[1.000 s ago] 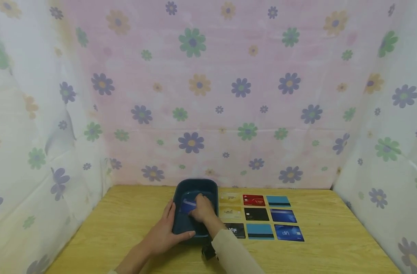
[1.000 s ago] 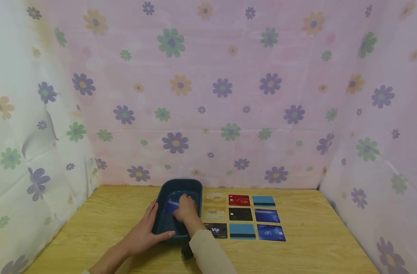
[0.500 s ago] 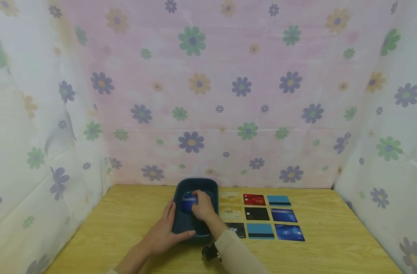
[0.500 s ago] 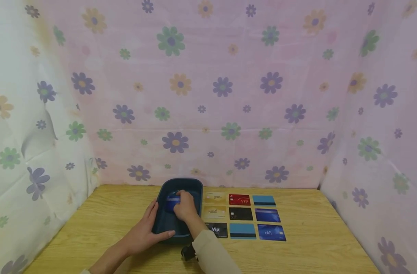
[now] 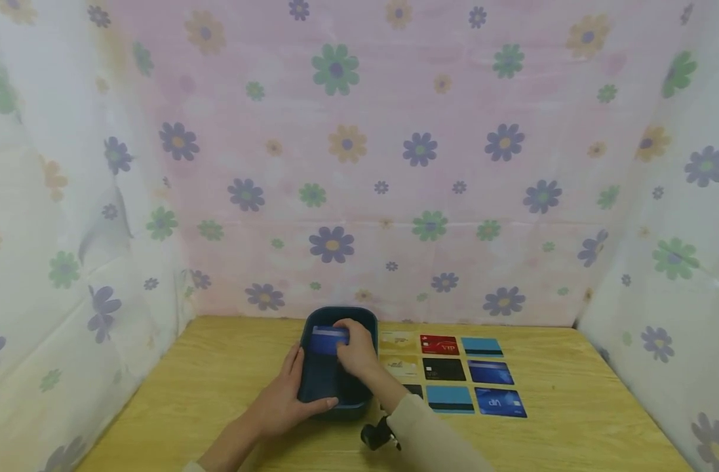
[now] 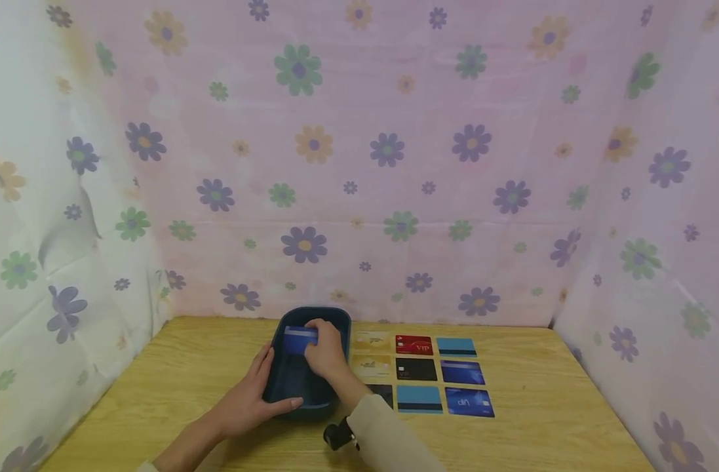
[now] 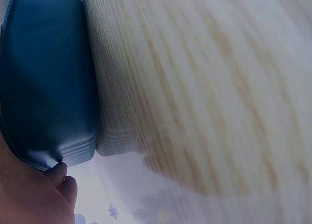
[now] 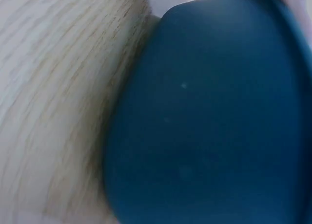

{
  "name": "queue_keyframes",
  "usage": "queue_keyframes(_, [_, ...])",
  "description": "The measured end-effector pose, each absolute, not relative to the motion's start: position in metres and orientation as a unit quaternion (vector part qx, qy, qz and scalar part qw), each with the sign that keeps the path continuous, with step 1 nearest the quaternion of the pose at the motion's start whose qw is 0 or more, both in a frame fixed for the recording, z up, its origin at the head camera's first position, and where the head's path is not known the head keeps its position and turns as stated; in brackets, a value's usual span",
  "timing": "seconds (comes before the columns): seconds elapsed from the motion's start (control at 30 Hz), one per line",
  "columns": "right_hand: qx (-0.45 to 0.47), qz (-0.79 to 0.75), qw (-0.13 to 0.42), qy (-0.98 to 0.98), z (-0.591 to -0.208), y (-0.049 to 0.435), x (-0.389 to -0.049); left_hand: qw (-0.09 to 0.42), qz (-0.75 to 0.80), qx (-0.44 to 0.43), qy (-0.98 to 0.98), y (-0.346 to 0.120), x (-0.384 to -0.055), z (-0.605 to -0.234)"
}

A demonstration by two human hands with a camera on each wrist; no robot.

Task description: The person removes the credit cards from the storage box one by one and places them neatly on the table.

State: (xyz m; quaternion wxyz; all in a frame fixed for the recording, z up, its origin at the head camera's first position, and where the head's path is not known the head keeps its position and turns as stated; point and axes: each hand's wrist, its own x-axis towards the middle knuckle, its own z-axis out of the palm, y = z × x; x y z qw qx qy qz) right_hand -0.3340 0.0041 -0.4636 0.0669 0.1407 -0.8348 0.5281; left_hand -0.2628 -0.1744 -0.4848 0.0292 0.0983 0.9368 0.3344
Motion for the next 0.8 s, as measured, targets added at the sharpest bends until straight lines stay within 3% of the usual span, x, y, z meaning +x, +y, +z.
queue_keyframes(0.33, [0.174,0.490,0.075,-0.851,-0.450,0.026,-0.319,0.025,0.330,0.098,0.938,-0.174,-0.262,-0.486])
queue_keyframes(0.8, [0.169,0.496,0.044,-0.851,-0.446,0.065,-0.304,0.033,0.322,0.095,0.941,-0.174,-0.261,-0.485])
